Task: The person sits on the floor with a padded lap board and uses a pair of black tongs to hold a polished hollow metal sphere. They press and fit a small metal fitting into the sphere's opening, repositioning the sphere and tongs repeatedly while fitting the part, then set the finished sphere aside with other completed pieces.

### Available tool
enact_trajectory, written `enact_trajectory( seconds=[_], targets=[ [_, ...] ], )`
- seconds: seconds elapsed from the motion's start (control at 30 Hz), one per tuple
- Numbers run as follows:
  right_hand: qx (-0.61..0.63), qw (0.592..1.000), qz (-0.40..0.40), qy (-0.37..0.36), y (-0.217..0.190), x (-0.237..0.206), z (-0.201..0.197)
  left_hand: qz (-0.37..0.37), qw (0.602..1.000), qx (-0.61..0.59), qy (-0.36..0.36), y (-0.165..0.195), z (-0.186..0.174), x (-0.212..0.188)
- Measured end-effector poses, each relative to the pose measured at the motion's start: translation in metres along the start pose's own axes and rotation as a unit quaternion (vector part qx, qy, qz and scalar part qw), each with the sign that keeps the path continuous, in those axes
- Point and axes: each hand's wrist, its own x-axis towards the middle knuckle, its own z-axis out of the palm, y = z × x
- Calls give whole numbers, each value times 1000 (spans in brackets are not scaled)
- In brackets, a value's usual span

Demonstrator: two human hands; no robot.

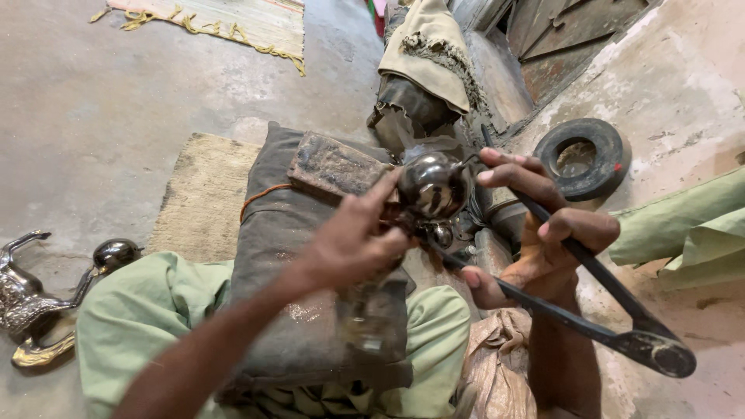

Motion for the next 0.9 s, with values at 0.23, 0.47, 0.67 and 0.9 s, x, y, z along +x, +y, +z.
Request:
enact_trajectory(
  seconds=[0.23,0.47,0.67,0.9],
  targets=[
    [40,999,-20,-25,-11,13,6,11,961,-41,-272,-10,-73,39],
    [51,996,-16,-77,-13,33,0,-45,930,-14,-365,-14,-85,60],
    [130,991,-20,-5,18,8,-14,-37,942,211,-258,23,-83,44],
    [161,977,27,135,45,-43,-37,-23,986,147,-82,7,-173,29]
  ],
)
